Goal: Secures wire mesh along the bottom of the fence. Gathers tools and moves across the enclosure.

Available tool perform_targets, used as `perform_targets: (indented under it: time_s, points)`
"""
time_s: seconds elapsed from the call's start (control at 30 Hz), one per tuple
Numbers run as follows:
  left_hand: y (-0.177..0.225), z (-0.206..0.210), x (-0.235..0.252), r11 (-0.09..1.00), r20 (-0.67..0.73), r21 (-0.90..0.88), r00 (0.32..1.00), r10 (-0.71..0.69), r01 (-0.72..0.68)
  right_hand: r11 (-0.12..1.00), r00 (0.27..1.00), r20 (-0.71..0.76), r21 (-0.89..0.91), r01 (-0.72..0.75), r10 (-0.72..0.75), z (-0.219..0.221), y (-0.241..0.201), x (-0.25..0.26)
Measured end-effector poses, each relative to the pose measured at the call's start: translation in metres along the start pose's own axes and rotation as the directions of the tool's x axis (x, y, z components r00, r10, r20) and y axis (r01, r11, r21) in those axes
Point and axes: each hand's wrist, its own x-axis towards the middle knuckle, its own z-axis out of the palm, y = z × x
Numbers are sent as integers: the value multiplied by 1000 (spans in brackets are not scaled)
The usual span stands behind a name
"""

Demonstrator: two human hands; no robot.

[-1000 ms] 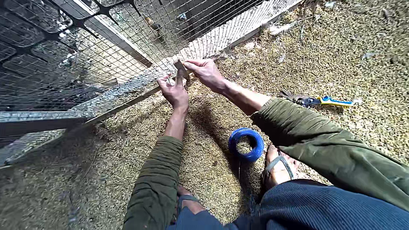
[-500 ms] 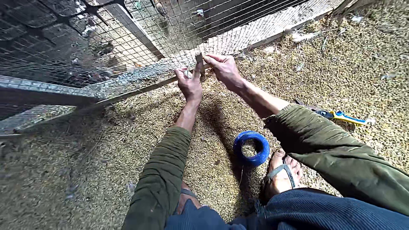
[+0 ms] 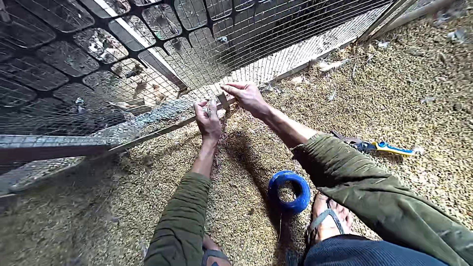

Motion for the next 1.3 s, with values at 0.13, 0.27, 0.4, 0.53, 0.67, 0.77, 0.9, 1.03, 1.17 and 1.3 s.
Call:
perform_targets:
  time_s: [0.13,0.27,0.4,0.53,0.67,0.77,0.9,1.03,1.17,1.3]
  points:
    - [4,1,-1,998,-25,56,1000,11,-9,1000,1000,4,11,2,-2,0,-1,0]
    - [4,5,1,998,-69,50,997,36,-32,1000,1000,0,3,8,-8,-1,0,2]
    - [6,3,-2,997,-67,67,997,42,-38,1000,1000,15,8,10,-10,-1,1,3]
    - [7,4,-2,996,-72,80,997,41,-35,1000,1000,-2,-8,-4,4,0,-1,3]
    - [7,3,-2,995,-70,93,997,28,-21,1000,1000,-8,13,0,0,1,-2,2]
    - [11,3,-2,994,-80,111,997,20,-11,1000,1000,-4,-2,4,-4,1,-2,2]
    - [17,7,-1,996,-105,84,994,-25,34,1000,999,-36,-17,-9,9,3,-4,4]
    - [14,-6,-13,992,-38,127,999,-11,15,998,998,-63,-62,-19,15,5,-5,5]
    - [11,-5,-18,988,-35,153,999,-22,27,999,998,-69,-52,-14,10,5,-5,6]
    - [15,-8,-19,981,-21,192,1000,-19,23,999,997,-75,-36,-9,6,6,-4,5]
